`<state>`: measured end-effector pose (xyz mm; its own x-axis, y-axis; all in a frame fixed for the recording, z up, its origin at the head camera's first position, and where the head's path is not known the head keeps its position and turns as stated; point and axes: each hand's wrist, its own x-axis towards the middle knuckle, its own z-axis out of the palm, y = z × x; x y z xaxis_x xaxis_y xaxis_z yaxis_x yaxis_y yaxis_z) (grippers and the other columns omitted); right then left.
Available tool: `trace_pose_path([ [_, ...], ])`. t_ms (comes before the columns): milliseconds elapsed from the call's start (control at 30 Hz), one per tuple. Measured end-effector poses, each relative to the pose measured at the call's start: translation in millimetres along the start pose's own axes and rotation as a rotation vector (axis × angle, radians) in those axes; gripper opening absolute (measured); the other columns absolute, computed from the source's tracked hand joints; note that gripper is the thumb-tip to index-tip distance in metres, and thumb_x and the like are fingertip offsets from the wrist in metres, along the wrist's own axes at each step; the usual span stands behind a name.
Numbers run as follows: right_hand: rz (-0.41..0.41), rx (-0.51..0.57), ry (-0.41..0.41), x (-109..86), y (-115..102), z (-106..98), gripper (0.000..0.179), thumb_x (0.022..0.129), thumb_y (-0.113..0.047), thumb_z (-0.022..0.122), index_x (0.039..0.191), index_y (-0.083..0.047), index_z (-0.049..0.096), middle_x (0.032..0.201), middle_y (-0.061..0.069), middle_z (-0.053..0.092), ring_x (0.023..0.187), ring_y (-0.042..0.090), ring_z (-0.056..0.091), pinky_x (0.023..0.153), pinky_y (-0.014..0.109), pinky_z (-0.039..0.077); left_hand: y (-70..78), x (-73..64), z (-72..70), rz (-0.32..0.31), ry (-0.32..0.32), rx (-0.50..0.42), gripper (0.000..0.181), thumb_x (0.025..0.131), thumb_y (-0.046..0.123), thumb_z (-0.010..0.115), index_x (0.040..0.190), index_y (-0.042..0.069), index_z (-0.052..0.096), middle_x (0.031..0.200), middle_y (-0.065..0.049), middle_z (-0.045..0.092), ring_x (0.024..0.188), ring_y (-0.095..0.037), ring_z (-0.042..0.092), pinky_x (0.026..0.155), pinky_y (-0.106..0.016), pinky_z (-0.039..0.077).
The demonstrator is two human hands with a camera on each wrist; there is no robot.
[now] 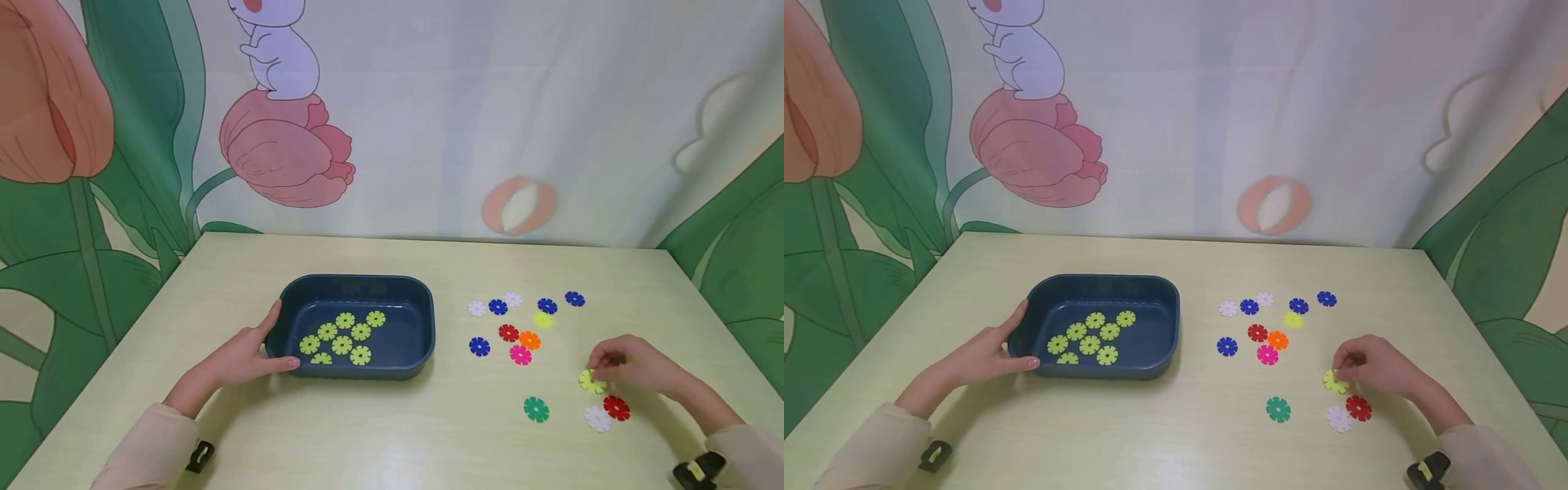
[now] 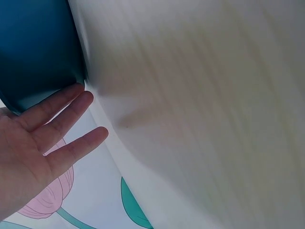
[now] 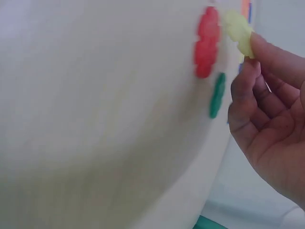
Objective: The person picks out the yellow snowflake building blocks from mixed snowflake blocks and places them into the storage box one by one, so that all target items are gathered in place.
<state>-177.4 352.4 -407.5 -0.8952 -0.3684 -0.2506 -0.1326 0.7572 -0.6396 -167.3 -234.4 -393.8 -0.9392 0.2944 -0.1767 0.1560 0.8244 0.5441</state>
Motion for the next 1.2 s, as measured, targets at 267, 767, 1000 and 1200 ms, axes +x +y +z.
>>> trace_pose_path([
  [267, -0.036, 0.157, 0.035, 17.7, -26.0, 5.2, 0.016, 0.083, -0.013, 0.066, 0.090, 0.001, 0.062, 0.074, 0.007, 0.058, 0.063, 0.019, 0.052, 0.056, 0.027, 0.045, 0.4, 0.1, -0.6, 0.008, -0.008, -0.001, 0.110, 0.076, 0.051, 0.066, 0.145, 0.003, -0.004, 0.073, -0.006, 0.051, 0.060, -0.015, 0.046, 0.056, -0.031, 0.036],
  [767, -0.159, 0.301, 0.050, 62.8, -85.0, 28.8, 0.013, 0.084, -0.008, 0.065, 0.089, 0.004, 0.063, 0.078, 0.012, 0.061, 0.067, 0.028, 0.055, 0.062, 0.031, 0.049, 0.6, -0.7, -1.1, 0.013, 0.004, 0.017, 0.109, 0.076, 0.053, 0.066, 0.145, 0.001, -0.002, 0.086, -0.013, 0.057, 0.070, -0.017, 0.049, 0.058, -0.031, 0.037],
  [1000, -0.199, 0.348, 0.035, 81.0, -110.6, 37.2, 0.011, 0.084, -0.007, 0.064, 0.089, 0.003, 0.062, 0.077, 0.012, 0.061, 0.071, 0.040, 0.055, 0.064, 0.037, 0.050, 1.6, -0.9, -1.9, 0.018, 0.008, 0.019, 0.109, 0.076, 0.052, 0.066, 0.145, 0.001, -0.001, 0.103, -0.022, 0.057, 0.075, -0.020, 0.050, 0.059, -0.032, 0.038],
  [1200, -0.266, 0.350, 0.029, 102.3, -135.0, 46.3, 0.011, 0.084, -0.009, 0.065, 0.090, 0.001, 0.064, 0.078, 0.010, 0.063, 0.073, 0.040, 0.056, 0.064, 0.033, 0.050, 0.9, -1.1, -1.3, 0.020, 0.008, 0.022, 0.109, 0.076, 0.053, 0.066, 0.145, 0.001, -0.001, 0.105, -0.023, 0.057, 0.076, -0.020, 0.050, 0.061, -0.032, 0.038],
])
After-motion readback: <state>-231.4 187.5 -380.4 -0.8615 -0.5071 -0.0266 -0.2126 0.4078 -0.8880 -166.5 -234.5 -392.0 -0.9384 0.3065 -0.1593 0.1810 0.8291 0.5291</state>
